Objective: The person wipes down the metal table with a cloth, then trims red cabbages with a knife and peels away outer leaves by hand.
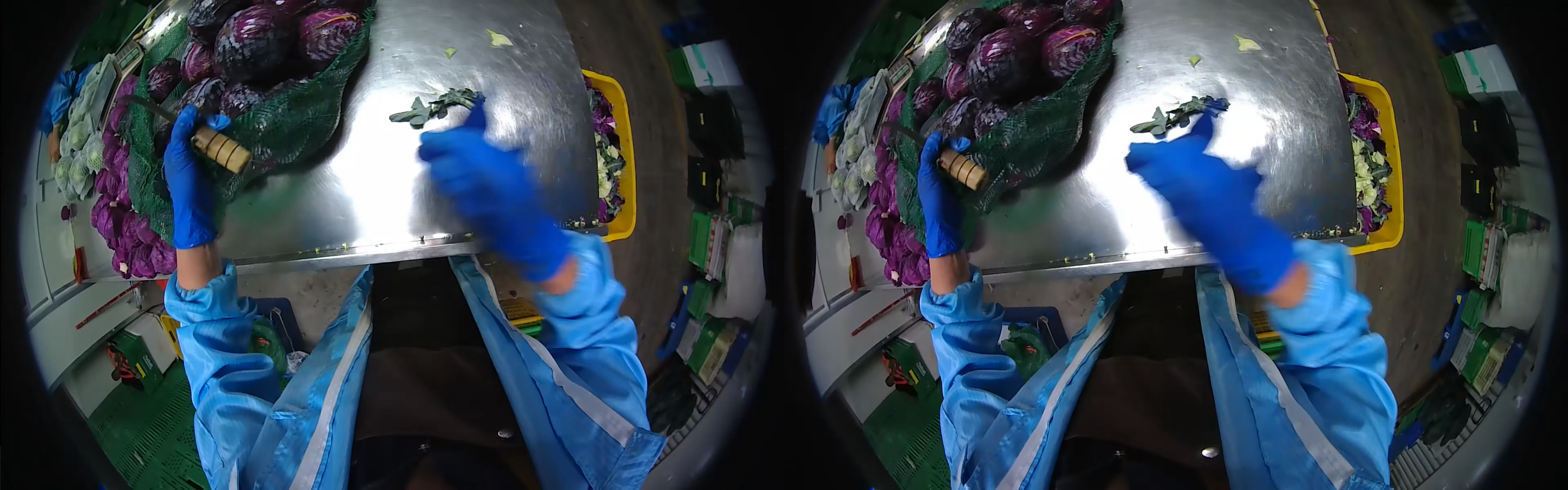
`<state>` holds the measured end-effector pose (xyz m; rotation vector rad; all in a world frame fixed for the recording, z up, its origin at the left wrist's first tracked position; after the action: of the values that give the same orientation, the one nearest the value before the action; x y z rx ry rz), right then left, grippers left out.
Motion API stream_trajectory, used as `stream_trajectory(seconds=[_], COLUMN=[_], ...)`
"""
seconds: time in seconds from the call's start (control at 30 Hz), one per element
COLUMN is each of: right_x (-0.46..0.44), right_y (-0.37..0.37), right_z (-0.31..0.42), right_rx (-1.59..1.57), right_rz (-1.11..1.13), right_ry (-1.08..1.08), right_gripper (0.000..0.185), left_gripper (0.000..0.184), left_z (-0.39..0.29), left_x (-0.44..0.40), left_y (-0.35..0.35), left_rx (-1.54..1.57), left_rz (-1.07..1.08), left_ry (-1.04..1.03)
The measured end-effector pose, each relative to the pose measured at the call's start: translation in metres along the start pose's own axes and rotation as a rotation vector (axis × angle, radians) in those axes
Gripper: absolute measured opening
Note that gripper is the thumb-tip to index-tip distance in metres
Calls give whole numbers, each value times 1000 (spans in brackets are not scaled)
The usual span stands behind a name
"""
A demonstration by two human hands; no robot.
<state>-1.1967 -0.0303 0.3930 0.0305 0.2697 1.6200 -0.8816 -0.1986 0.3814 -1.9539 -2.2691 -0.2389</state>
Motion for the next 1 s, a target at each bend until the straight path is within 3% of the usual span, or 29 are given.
stream_trajectory(seconds=[0.07,0.1,0.13,0.2,0.23,0.27,0.33,0.37,0.4,0.43,0.47,0.5,0.53,0.6,0.63,0.67,0.77,0.83,0.87,0.9,0.93,1.0], right_x=[-17,-26,-25,-17,-8,-7,1,12,23,38,57,66,81,111,124,138,175,213,215,199,204,153], right_y=[-107,-174,-226,-315,-342,-335,-307,-279,-230,-190,-143,-99,-54,38,79,115,211,298,320,330,344,315], right_z=[-2,-17,-25,-48,-62,-75,-83,-94,-91,-104,-101,-113,-114,-122,-115,-119,-137,-170,-164,-144,-155,-109], right_rx=[-99,-5,-4,280,460,482,316,353,325,263,187,265,363,481,558,605,754,744,590,602,291,42], right_rz=[202,407,383,506,578,563,415,424,397,419,319,371,325,254,210,149,78,-238,-418,-503,-650,-784], right_ry=[107,-55,91,227,351,330,321,317,297,290,449,166,142,-110,-94,-117,-227,-468,-635,-509,-740,-336], right_gripper=[24,25,28,22,19,19,18,18,19,20,23,21,19,18,20,14,20,22,23,23,23,24], left_gripper=[21,22,22,21,23,24,29,33,35,34,34,34,33,35,34,33,26,26,26,26,26,26], left_z=[1,-1,-2,14,16,19,24,27,10,21,34,41,43,39,45,41,39,30,21,16,13,6], left_x=[1,5,5,-4,1,6,10,13,28,21,11,3,0,-1,-8,-1,5,10,14,8,4,9], left_y=[-1,0,-2,-1,2,4,-5,-5,-9,-13,-7,-4,-2,4,10,14,4,-9,-15,-5,8,6], left_rx=[9,16,21,149,159,170,241,166,0,123,241,316,316,156,200,98,157,216,190,78,-33,20], left_rz=[61,33,8,251,131,12,273,196,-87,77,240,329,376,231,331,125,216,311,344,184,19,-73], left_ry=[1,-5,-8,67,110,154,164,211,151,208,267,279,285,282,282,280,325,300,277,212,154,110])
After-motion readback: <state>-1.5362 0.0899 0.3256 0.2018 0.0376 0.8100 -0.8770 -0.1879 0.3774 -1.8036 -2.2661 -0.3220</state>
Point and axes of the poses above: each hand's wrist, its own x-axis away from the middle knuckle, its own y-axis out of the back of the hand, z = x × y, the point moved 9 cm from there along -x, towards the middle knuckle, and after that the axes turned 10 degrees about -x, right-handed, at the moved point
